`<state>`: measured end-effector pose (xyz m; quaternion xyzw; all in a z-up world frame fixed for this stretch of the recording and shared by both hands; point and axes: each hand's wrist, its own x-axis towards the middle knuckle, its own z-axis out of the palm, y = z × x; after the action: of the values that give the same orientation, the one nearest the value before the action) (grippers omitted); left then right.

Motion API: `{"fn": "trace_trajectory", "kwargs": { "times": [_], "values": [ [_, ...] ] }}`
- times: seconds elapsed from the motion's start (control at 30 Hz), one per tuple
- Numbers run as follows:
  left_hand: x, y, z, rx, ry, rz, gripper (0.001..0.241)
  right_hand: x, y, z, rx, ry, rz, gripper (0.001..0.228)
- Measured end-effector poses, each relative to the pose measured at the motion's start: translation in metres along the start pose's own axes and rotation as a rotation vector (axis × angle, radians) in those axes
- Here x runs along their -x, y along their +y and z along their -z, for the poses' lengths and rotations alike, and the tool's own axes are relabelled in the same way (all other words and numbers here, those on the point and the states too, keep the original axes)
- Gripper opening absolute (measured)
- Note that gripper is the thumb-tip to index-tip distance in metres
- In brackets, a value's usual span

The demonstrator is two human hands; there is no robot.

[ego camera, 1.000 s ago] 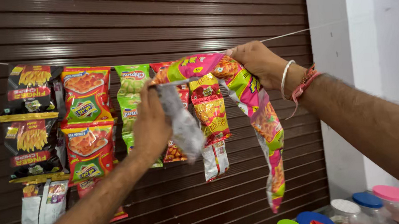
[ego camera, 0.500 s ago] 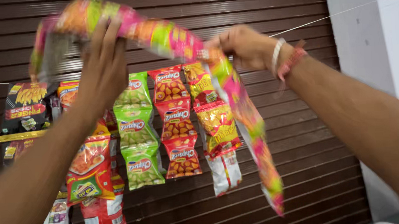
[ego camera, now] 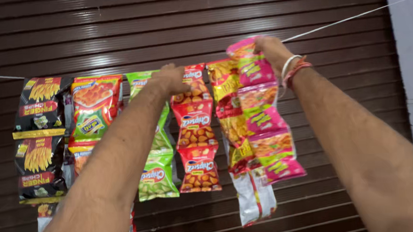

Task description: The person picks up various snack packets from a glass counter and a chair, then hangs them one by one on a string stretched across a brown shutter. The person handles multiple snack types and adjusts their positions on the string.

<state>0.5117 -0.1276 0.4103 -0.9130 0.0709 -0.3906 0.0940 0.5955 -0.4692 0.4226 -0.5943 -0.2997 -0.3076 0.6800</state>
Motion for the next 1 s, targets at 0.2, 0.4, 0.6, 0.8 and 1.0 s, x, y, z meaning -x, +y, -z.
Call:
{"fn": "trace_trajectory", "kwargs": {
  "times": [0.2, 0.4, 0.6, 0.8, 1.0],
  "values": [
    [0.016, 0.007, -0.013, 0.039, 0.062, -0.039, 0.089, -0.013, -0.015, 0.040, 0.336, -0.107, 0.194, 0.033],
    [0.027, 0.010, -0.029, 0.046, 0.190, -0.107, 0.090, -0.008, -0.002, 0.049, 0.450, 0.020, 0.257, 0.049],
    [0.043, 0.031, -0.038, 0.017, 0.383, -0.227, 0.076, -0.027, 0.017, 0.078, 0.854, 0.482, 0.802, 0.040],
    [0.066, 0.067, -0.045, 0.076, 0.381, -0.351, 0.049, -0.015, 0.041, 0.074, 0.780, 0.499, 0.506, 0.020],
    [0.064, 0.091, -0.044, 0.160, 0.212, -0.291, 0.053, 0.005, 0.017, 0.061, 0.528, 0.154, 0.448, 0.055]
  ]
}}
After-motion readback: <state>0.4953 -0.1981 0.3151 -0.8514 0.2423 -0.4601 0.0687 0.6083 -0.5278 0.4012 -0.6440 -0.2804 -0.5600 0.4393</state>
